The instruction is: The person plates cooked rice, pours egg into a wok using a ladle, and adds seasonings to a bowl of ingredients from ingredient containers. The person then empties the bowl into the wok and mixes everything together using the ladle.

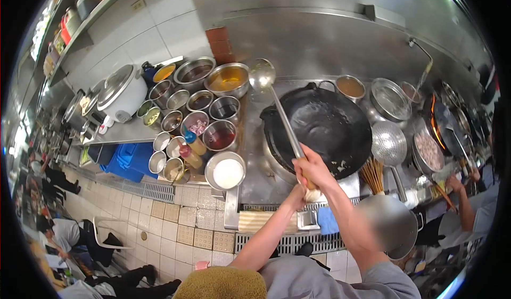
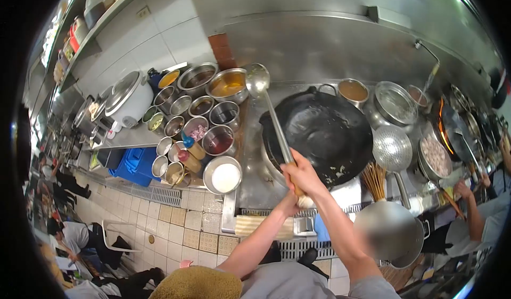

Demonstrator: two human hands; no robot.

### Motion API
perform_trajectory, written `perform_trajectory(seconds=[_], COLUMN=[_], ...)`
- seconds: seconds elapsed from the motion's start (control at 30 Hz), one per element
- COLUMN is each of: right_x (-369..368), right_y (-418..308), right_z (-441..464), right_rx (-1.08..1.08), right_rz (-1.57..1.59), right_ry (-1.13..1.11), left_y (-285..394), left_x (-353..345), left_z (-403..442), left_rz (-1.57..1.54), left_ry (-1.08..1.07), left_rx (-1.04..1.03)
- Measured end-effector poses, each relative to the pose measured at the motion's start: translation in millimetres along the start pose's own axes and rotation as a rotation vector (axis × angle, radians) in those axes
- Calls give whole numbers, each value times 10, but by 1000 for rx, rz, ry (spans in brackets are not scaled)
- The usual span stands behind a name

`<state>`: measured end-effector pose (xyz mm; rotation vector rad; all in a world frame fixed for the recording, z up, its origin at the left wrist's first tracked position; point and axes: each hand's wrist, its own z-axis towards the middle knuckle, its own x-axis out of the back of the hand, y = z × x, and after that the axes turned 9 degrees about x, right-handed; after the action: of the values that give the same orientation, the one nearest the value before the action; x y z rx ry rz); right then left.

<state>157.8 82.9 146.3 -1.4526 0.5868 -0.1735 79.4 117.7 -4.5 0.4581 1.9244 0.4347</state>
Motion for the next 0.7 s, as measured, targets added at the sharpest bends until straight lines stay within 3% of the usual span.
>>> perform_trajectory(seconds=[0.07,0.13,0.2,0.3,0.47,0.57,0.67,0.7], right_x=[-241,-431,-518,-732,-908,-1021,-1068,-993], right_y=[-52,49,283,383,489,410,391,422], right_z=[627,1214,1815,2356,2765,2716,2521,2449], right_rx=[-30,-10,25,27,-107,-265,-328,-359], right_rz=[-127,-183,-302,-505,-508,-184,400,490], right_ry=[-69,-96,-115,-88,-87,-15,110,47], left_y=[117,-26,335,233,-139,-93,-4,-34], left_x=[103,600,353,626,990,1041,1035,1079], left_z=[-255,-521,-1284,-1631,-1711,-1714,-1759,-1753], left_rz=[157,802,1237,1622,1846,1854,1835,1838], left_ry=[225,418,554,643,601,530,475,476], left_rx=[119,-167,-14,148,-109,-103,-76,-90])
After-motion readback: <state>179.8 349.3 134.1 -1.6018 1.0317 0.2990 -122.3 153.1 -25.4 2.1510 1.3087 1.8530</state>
